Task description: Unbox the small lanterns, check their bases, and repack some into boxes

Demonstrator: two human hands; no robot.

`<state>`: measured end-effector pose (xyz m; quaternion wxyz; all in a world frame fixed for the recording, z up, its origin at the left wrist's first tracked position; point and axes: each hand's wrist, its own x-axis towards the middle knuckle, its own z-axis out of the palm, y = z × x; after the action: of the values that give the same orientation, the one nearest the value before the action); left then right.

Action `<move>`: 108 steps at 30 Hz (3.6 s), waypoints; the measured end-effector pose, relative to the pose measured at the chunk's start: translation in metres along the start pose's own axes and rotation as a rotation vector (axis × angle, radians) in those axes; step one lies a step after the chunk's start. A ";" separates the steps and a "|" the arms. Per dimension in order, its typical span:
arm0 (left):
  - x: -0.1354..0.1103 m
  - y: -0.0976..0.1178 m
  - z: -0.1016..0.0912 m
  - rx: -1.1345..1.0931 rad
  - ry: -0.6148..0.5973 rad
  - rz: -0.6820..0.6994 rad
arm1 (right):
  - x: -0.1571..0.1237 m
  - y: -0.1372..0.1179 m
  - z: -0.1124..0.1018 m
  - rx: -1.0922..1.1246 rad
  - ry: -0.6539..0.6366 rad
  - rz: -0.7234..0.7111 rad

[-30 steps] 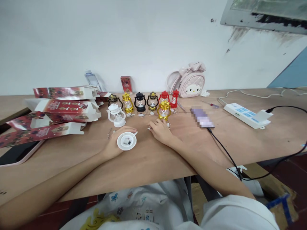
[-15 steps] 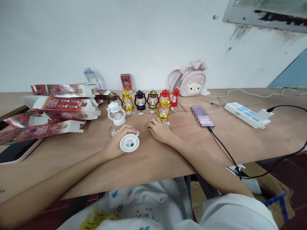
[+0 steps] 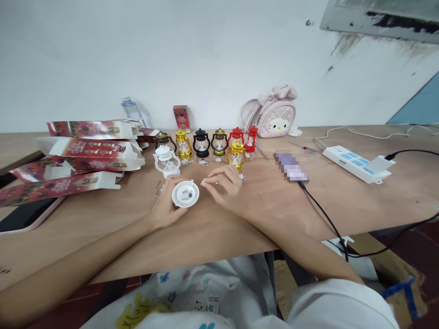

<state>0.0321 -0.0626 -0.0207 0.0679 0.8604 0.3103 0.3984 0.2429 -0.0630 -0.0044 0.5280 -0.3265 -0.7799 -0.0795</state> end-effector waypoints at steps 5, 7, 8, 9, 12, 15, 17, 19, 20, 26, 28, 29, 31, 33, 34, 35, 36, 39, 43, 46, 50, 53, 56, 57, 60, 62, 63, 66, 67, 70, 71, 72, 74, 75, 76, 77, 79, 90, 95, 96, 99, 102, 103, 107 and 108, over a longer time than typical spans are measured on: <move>-0.003 0.000 0.001 0.157 0.064 0.002 | -0.012 -0.012 0.009 -0.010 0.022 -0.193; -0.004 0.001 0.001 0.203 0.058 0.034 | -0.018 -0.010 0.015 -0.058 0.014 -0.213; -0.004 0.001 0.000 0.221 0.054 0.056 | -0.019 -0.010 0.017 -0.086 0.010 -0.221; -0.004 0.002 0.000 0.233 0.056 0.082 | -0.020 -0.010 0.018 -0.113 0.004 -0.231; -0.004 0.003 0.000 0.260 0.067 0.140 | -0.018 -0.014 0.016 -0.137 -0.011 -0.272; -0.005 0.002 0.002 0.275 0.095 0.153 | -0.015 -0.019 0.012 -0.091 -0.021 -0.315; -0.005 0.001 0.002 0.276 0.105 0.149 | -0.014 -0.021 0.011 -0.074 -0.044 -0.325; -0.005 0.000 0.002 0.267 0.092 0.133 | -0.014 -0.020 0.011 -0.061 -0.062 -0.325; -0.005 0.000 0.002 0.262 0.083 0.124 | -0.014 -0.019 0.011 -0.053 -0.060 -0.326; -0.005 0.000 0.000 0.265 0.075 0.092 | -0.007 -0.002 0.000 -0.126 -0.071 -0.138; -0.006 0.000 -0.001 0.261 0.065 0.071 | -0.002 0.010 -0.003 -0.216 -0.185 -0.004; -0.006 -0.001 -0.001 0.259 0.061 0.064 | 0.000 0.017 -0.004 -0.263 -0.254 0.053; -0.006 -0.002 -0.001 0.256 0.058 0.064 | 0.001 0.031 -0.003 -0.336 -0.398 0.132; -0.006 -0.002 -0.002 0.258 0.068 0.075 | 0.001 0.041 -0.001 -0.374 -0.534 0.173; -0.006 -0.003 -0.002 0.260 0.072 0.080 | 0.000 0.044 0.000 -0.384 -0.583 0.180; -0.006 -0.003 -0.002 0.261 0.074 0.083 | 0.000 0.046 0.001 -0.389 -0.618 0.178; -0.006 -0.003 -0.002 0.262 0.073 0.083 | -0.001 0.046 0.001 -0.391 -0.641 0.168; -0.006 -0.003 -0.002 0.267 0.060 0.074 | -0.001 0.045 0.001 -0.385 -0.698 0.113; -0.006 -0.002 -0.003 0.271 0.045 0.052 | -0.001 0.044 0.002 -0.397 -0.782 0.084; -0.005 -0.001 -0.003 0.272 0.043 0.057 | -0.002 0.046 0.003 -0.411 -0.805 0.084; -0.005 -0.001 -0.003 0.284 0.065 0.086 | -0.001 0.044 0.003 -0.475 -0.828 0.028; -0.005 -0.001 -0.002 0.295 0.076 0.091 | 0.000 0.040 0.001 -0.545 -0.859 -0.050; -0.005 -0.001 -0.002 0.288 0.080 0.102 | 0.001 0.039 0.000 -0.579 -0.869 -0.097; -0.005 0.000 -0.002 0.285 0.082 0.108 | 0.001 0.039 0.000 -0.587 -0.872 -0.107; -0.004 0.000 -0.002 0.278 0.082 0.121 | 0.002 0.040 -0.001 -0.624 -0.888 -0.149; -0.004 0.000 -0.003 0.270 0.081 0.120 | 0.002 0.040 -0.001 -0.652 -0.890 -0.182; -0.004 0.000 -0.003 0.267 0.081 0.119 | 0.002 0.041 -0.001 -0.664 -0.889 -0.197; -0.004 0.000 -0.003 0.273 0.083 0.124 | 0.001 0.042 0.001 -0.694 -0.878 -0.232; -0.004 0.000 -0.003 0.278 0.082 0.126 | 0.001 0.042 0.001 -0.703 -0.872 -0.241; -0.004 0.000 -0.002 0.293 0.079 0.119 | 0.000 0.043 0.003 -0.725 -0.848 -0.265; -0.005 0.000 -0.002 0.298 0.079 0.113 | -0.001 0.043 0.004 -0.728 -0.838 -0.272; -0.005 0.000 -0.002 0.302 0.078 0.111 | -0.001 0.044 0.004 -0.730 -0.825 -0.278; -0.005 0.000 -0.001 0.307 0.079 0.114 | -0.002 0.046 0.006 -0.724 -0.791 -0.282; -0.005 -0.001 -0.001 0.307 0.080 0.118 | -0.002 0.047 0.006 -0.715 -0.765 -0.275; -0.005 -0.001 -0.001 0.307 0.080 0.122 | -0.003 0.048 0.007 -0.700 -0.731 -0.261; -0.006 -0.001 -0.001 0.306 0.080 0.123 | -0.003 0.049 0.007 -0.675 -0.689 -0.243; -0.006 -0.001 -0.001 0.309 0.076 0.121 | -0.003 0.049 0.006 -0.584 -0.578 -0.211; -0.004 0.001 0.000 0.321 0.081 0.134 | -0.001 -0.003 -0.002 -0.013 -0.051 -0.374; -0.004 0.001 -0.001 0.315 0.090 0.144 | -0.004 -0.008 0.005 -0.076 -0.042 -0.527; -0.004 0.001 -0.001 0.318 0.088 0.145 | -0.005 -0.008 0.006 -0.092 -0.047 -0.532; -0.004 0.000 0.000 0.319 0.079 0.137 | -0.006 -0.007 0.007 -0.140 -0.051 -0.528; -0.004 0.000 0.000 0.315 0.072 0.131 | -0.007 -0.009 0.008 -0.188 -0.054 -0.530; -0.004 0.000 -0.001 0.314 0.070 0.131 | -0.006 -0.009 0.008 -0.198 -0.053 -0.535; -0.004 0.001 -0.001 0.315 0.058 0.124 | -0.006 -0.011 0.009 -0.211 -0.060 -0.547; -0.004 0.001 -0.001 0.316 0.059 0.125 | -0.006 -0.011 0.009 -0.207 -0.062 -0.546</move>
<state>0.0302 -0.0656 -0.0223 -0.1021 0.8660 0.3168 0.3731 0.2306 -0.0699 -0.0115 0.4270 -0.1591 -0.8424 -0.2877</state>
